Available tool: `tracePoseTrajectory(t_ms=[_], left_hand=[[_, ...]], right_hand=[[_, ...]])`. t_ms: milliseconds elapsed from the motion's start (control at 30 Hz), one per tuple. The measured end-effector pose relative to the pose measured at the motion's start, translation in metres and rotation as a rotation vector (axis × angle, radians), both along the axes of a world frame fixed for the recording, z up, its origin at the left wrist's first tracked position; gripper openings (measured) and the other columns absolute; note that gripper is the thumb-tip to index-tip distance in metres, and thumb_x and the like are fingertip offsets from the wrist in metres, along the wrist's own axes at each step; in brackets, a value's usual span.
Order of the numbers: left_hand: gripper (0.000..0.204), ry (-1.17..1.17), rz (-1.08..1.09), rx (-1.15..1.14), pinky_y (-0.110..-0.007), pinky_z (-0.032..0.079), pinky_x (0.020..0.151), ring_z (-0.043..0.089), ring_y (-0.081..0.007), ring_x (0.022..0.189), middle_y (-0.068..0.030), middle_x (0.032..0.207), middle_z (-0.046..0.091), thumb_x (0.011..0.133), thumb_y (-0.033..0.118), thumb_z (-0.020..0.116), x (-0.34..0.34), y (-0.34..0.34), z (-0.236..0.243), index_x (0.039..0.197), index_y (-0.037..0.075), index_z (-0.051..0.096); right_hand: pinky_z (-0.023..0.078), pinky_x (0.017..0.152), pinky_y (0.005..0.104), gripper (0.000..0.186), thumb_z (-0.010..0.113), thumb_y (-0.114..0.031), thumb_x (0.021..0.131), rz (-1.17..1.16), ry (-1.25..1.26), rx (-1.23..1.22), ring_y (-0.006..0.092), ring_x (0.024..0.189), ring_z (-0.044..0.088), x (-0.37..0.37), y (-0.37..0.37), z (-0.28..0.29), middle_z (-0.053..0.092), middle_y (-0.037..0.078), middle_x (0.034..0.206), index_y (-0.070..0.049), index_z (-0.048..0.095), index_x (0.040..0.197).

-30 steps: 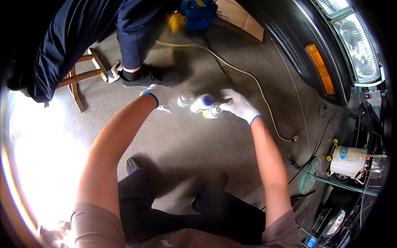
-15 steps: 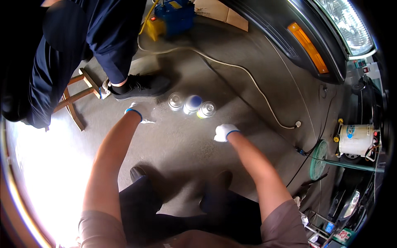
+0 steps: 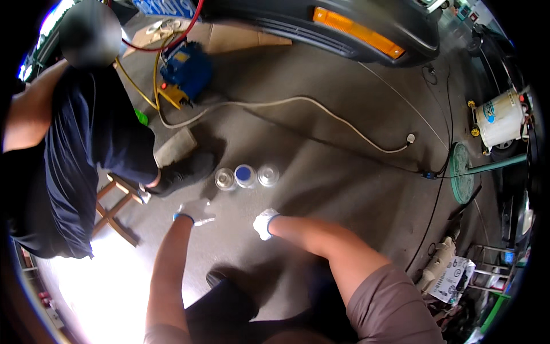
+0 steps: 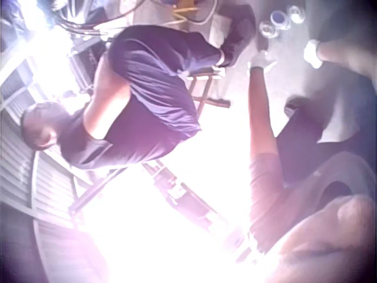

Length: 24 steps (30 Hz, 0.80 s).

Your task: The person sets cans onto the ground, rests a gloved hand on the front bumper of the car, and waits while another person works on the vehicle's air conditioning system.

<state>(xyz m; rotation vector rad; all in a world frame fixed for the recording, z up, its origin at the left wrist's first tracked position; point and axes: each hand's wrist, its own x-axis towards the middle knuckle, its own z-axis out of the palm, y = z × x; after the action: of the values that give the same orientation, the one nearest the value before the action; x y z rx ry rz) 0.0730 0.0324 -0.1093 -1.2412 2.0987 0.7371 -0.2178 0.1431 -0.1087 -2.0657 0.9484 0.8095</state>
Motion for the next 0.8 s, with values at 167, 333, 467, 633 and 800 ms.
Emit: tracePoseTrajectory(t_ms=[167, 333, 467, 633, 800], left_hand=[[0.077, -0.053, 0.010, -0.020, -0.048, 0.052, 0.107, 0.066, -0.0368, 0.128, -0.0164, 0.139, 0.070, 0.087, 0.067, 0.073, 0.001, 0.003, 0.006, 0.140, 0.012, 0.063], [0.075, -0.110, -0.003, -0.003, -0.051, 0.053, 0.106, 0.067, -0.0385, 0.126, -0.0167, 0.137, 0.071, 0.088, 0.067, 0.069, -0.008, 0.005, 0.000, 0.138, 0.011, 0.067], [0.072, -0.092, -0.011, -0.034, -0.052, 0.054, 0.103, 0.068, -0.0389, 0.124, -0.0169, 0.135, 0.072, 0.088, 0.067, 0.068, -0.019, 0.001, -0.005, 0.134, 0.011, 0.068], [0.072, -0.089, 0.000, -0.016, -0.053, 0.054, 0.102, 0.069, -0.0385, 0.124, -0.0167, 0.134, 0.073, 0.088, 0.067, 0.068, -0.023, -0.002, -0.011, 0.132, 0.010, 0.069], [0.072, -0.096, -0.020, -0.012, -0.053, 0.054, 0.102, 0.069, -0.0380, 0.124, -0.0169, 0.132, 0.073, 0.088, 0.068, 0.068, -0.015, -0.001, -0.011, 0.132, 0.011, 0.069]], right_hand=[[0.061, 0.091, 0.0498, 0.040, 0.067, -0.021, 0.083, -0.068, -0.065, 0.015, 0.0346, 0.113, 0.076, -0.010, -0.010, -0.013, 0.079, 0.016, 0.122, -0.008, 0.081, 0.118], [0.060, 0.094, 0.0518, 0.041, 0.062, -0.024, 0.087, -0.059, -0.113, 0.023, 0.0376, 0.114, 0.075, -0.011, 0.001, -0.010, 0.078, 0.019, 0.123, -0.007, 0.080, 0.119], [0.060, 0.095, 0.0520, 0.041, 0.062, -0.026, 0.088, -0.081, -0.087, 0.049, 0.0383, 0.115, 0.075, -0.016, -0.004, -0.003, 0.077, 0.019, 0.123, -0.005, 0.079, 0.120], [0.060, 0.093, 0.0517, 0.041, 0.062, -0.026, 0.088, -0.053, -0.082, 0.045, 0.0390, 0.112, 0.075, -0.019, -0.005, -0.016, 0.077, 0.021, 0.122, -0.005, 0.079, 0.118], [0.059, 0.094, 0.0513, 0.042, 0.062, -0.028, 0.089, -0.062, -0.067, 0.073, 0.0395, 0.113, 0.075, -0.014, -0.010, -0.003, 0.077, 0.021, 0.122, -0.004, 0.079, 0.119]])
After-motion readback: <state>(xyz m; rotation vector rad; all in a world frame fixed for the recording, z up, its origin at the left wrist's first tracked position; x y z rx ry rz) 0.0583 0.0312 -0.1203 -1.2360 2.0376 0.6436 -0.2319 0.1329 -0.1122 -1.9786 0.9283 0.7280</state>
